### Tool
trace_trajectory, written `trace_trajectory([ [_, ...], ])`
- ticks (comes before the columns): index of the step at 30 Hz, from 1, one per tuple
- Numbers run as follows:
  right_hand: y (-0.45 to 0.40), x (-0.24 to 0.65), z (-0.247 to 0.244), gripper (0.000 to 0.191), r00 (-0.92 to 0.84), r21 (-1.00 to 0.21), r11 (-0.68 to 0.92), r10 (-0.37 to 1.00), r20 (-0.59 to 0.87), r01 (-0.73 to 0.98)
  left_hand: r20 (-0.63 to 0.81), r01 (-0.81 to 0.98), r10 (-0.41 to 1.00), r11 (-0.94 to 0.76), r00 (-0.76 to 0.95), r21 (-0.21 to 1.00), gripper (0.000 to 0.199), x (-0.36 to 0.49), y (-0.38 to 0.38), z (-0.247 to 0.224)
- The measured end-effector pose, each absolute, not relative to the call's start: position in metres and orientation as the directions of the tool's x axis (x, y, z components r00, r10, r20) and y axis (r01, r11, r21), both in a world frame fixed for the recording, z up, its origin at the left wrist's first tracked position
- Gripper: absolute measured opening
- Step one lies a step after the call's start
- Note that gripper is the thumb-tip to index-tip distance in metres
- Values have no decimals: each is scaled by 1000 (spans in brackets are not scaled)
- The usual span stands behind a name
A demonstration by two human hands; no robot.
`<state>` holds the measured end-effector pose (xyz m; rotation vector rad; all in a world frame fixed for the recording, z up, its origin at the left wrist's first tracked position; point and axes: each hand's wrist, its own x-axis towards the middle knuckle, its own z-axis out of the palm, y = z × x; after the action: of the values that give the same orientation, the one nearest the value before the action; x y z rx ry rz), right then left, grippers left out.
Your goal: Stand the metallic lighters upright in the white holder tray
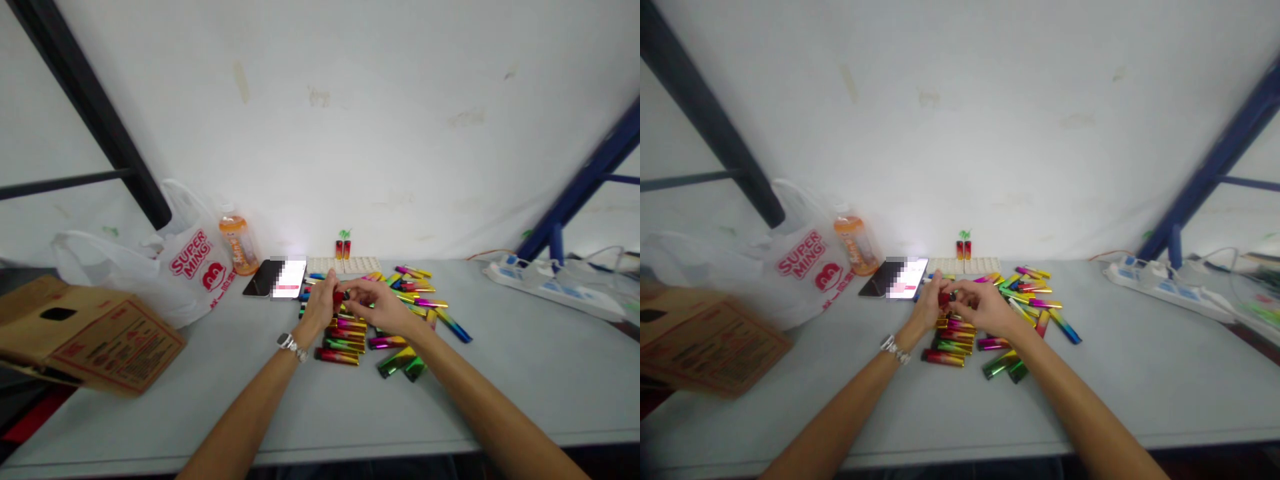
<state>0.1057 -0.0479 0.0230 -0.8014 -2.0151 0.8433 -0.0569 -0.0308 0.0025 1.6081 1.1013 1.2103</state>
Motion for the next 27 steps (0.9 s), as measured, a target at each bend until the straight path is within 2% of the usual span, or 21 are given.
trace_trajectory([
  [4,-44,109,34,24,-524,-719,604,759,387,343,165,12,974,-169,153,986,63,-60,-25,1],
  [6,-41,108,38,22,-496,-701,598,777,387,389,147,5,980,-149,135,989,62,-61,-21,-1],
  [10,-30,103,45,27,-442,-773,532,819,365,347,216,38,976,-217,21,975,60,-61,-15,-4],
  [12,-22,100,49,27,-437,-770,542,815,382,337,156,-21,988,-156,-13,988,61,-61,-14,-4],
  [15,-10,98,57,21,-443,-693,635,759,478,340,-75,-154,990,92,116,984,61,-62,-16,0],
  [17,-3,97,62,19,-470,-693,653,736,487,305,-166,-233,954,225,250,946,60,-63,-19,3],
  [20,4,96,70,25,-552,-819,513,774,311,258,-144,-341,918,278,370,898,59,-64,-22,8],
  [22,8,95,76,31,-600,-879,407,777,190,248,-108,-374,917,261,383,890,61,-65,-22,10],
  [24,15,93,84,32,-634,-894,379,758,152,239,-132,-332,932,249,337,910,66,-67,-19,11],
  [27,34,90,99,27,-615,-838,465,759,213,284,-164,-72,977,175,135,982,71,-76,-15,7],
])
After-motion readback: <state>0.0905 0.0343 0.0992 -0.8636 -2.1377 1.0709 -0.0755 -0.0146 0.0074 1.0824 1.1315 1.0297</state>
